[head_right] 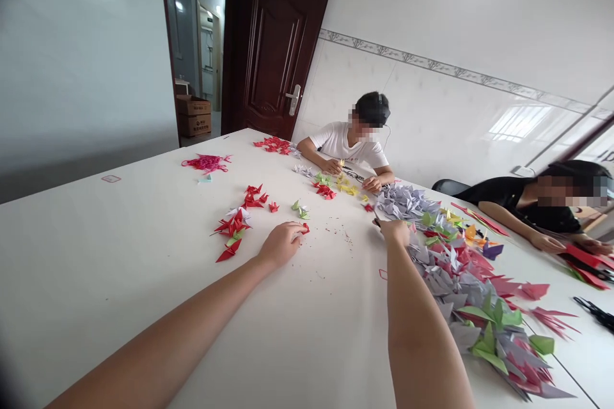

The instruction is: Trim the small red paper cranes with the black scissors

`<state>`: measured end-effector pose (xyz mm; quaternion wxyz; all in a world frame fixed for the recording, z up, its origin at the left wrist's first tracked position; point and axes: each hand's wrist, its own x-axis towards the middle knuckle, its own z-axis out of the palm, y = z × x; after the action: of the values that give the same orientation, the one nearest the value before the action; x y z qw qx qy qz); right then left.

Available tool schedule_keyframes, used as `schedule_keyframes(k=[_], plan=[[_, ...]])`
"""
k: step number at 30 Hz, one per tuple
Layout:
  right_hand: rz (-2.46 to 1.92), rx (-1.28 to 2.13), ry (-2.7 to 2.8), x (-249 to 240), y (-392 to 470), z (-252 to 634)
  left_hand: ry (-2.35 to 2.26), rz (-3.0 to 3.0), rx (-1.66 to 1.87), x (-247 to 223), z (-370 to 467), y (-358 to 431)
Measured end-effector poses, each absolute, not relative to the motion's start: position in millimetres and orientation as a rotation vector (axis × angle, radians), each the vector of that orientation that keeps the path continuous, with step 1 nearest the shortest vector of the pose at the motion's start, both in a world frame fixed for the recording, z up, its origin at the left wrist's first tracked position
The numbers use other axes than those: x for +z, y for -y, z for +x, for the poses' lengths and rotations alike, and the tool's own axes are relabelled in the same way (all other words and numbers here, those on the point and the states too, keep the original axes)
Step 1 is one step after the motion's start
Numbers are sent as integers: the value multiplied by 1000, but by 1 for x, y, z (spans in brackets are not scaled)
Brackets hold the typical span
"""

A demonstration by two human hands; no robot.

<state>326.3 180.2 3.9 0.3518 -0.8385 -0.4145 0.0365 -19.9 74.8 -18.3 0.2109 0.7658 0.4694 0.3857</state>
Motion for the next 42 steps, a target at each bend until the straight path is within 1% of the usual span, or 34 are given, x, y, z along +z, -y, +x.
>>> schedule_keyframes(k=[4,8,12,15,18,21,24,26,29,33,39,42], plan=[[-2027,286,1148,2,-185,304,-1300,2120,1084,-20,-20,-75],[-1957,311,1112,3,-173,289,-1281,2111,1092,-20,-20,-76],[-1865,384,1138,13,-148,269,-1288,2038,1176,-16,-21,-75],[-1752,534,1218,21,-112,241,-1304,1969,1236,-12,-21,-73],[-1549,768,1235,23,-57,210,-1273,1952,1270,-9,-22,-71],[-1526,828,1214,17,3,188,-1228,2017,1243,-8,-22,-70],[-1508,793,1180,4,43,180,-1163,2035,1234,-9,-21,-69],[-1490,719,1180,-5,50,182,-1139,2037,1214,-11,-21,-69],[-1568,565,1213,-14,39,188,-1145,2076,1225,-13,-20,-71],[-1702,455,1237,-16,8,190,-1118,2168,1267,-15,-20,-74],[-1668,304,1314,-16,-14,188,-1236,2004,1479,-15,-22,-77],[-1694,299,1372,-17,-11,189,-1283,1971,1472,-16,-24,-78]])
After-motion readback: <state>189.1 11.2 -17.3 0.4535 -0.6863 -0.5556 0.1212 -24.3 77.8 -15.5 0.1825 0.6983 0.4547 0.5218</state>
